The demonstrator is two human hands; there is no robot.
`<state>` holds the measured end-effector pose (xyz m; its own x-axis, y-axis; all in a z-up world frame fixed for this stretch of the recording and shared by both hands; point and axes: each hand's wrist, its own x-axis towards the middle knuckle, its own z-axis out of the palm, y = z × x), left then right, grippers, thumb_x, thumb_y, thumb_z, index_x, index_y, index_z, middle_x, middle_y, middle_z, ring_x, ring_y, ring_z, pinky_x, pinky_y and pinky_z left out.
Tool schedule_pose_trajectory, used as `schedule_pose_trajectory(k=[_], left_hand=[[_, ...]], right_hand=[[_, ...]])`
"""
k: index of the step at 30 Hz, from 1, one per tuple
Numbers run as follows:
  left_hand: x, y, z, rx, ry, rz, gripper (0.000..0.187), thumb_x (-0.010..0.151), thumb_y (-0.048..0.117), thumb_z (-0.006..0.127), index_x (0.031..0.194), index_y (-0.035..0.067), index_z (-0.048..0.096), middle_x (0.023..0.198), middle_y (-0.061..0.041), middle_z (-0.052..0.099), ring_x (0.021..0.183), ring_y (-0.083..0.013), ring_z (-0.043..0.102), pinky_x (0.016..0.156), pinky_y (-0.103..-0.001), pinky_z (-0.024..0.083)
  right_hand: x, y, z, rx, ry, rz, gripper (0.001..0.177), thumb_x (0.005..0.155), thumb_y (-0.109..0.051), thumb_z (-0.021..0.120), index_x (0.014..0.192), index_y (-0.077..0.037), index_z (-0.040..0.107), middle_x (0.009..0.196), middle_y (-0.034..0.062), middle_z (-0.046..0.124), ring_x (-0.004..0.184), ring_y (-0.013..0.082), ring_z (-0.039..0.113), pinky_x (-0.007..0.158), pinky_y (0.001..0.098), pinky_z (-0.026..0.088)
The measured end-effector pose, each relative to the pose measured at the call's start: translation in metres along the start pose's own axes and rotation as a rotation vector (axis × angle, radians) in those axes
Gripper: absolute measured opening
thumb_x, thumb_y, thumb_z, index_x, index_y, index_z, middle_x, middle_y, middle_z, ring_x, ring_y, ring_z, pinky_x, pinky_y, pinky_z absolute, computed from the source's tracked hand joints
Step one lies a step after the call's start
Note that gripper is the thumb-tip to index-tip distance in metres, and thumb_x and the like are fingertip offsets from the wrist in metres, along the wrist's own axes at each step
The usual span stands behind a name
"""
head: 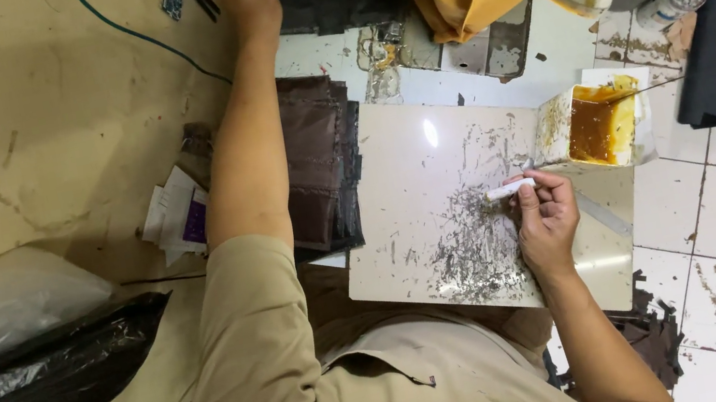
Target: Applying adhesive to the edges of leather wallet components using a small applicator tool
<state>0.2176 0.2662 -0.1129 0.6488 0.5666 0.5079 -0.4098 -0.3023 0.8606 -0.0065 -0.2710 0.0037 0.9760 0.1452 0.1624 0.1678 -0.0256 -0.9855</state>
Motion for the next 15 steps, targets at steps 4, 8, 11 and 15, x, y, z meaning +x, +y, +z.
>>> schedule_pose_trajectory(k=[4,8,11,15], left_hand=[[0.003,0.022,0.004,0.143,-0.035,0.033,0.024,0.108,0.009,0.048,0.085,0.013,0.041,0.074,0.0,0.027,0.065,-0.0121,0.024,0.064,-0.031,0.03],[0.004,0.012,0.003,0.244,-0.012,0.022,0.02,0.104,0.008,0.056,0.088,0.014,0.046,0.076,-0.002,0.042,0.068,-0.0156,0.044,0.071,-0.032,0.043],[-0.001,0.048,-0.003,0.331,-0.009,0.107,0.017,0.103,0.009,0.057,0.088,0.012,0.051,0.07,-0.003,0.045,0.065,-0.0174,0.047,0.069,-0.034,0.04],[-0.028,0.121,-0.03,0.508,0.016,0.285,0.037,0.114,0.043,0.04,0.138,0.021,0.058,0.07,-0.001,0.039,0.06,-0.0132,0.03,0.059,-0.036,0.025]], right_hand=[[0.0,-0.007,0.002,-0.035,0.003,0.017,0.018,0.108,-0.009,0.055,0.123,0.001,0.051,0.111,0.0207,0.069,0.104,0.023,0.068,0.089,0.0295,0.058],[0.0,-0.005,0.0,-0.007,0.005,0.041,0.018,0.108,-0.009,0.056,0.123,0.001,0.052,0.111,0.0196,0.068,0.101,0.0219,0.068,0.084,0.0284,0.059],[0.0,-0.007,-0.001,-0.011,0.012,0.049,0.02,0.108,-0.009,0.057,0.124,0.001,0.053,0.111,0.0188,0.068,0.101,0.0218,0.067,0.085,0.0289,0.06],[0.001,-0.012,0.0,0.005,0.009,-0.019,0.018,0.109,-0.01,0.056,0.122,0.002,0.052,0.111,0.0195,0.067,0.104,0.0245,0.067,0.089,0.0302,0.058]])
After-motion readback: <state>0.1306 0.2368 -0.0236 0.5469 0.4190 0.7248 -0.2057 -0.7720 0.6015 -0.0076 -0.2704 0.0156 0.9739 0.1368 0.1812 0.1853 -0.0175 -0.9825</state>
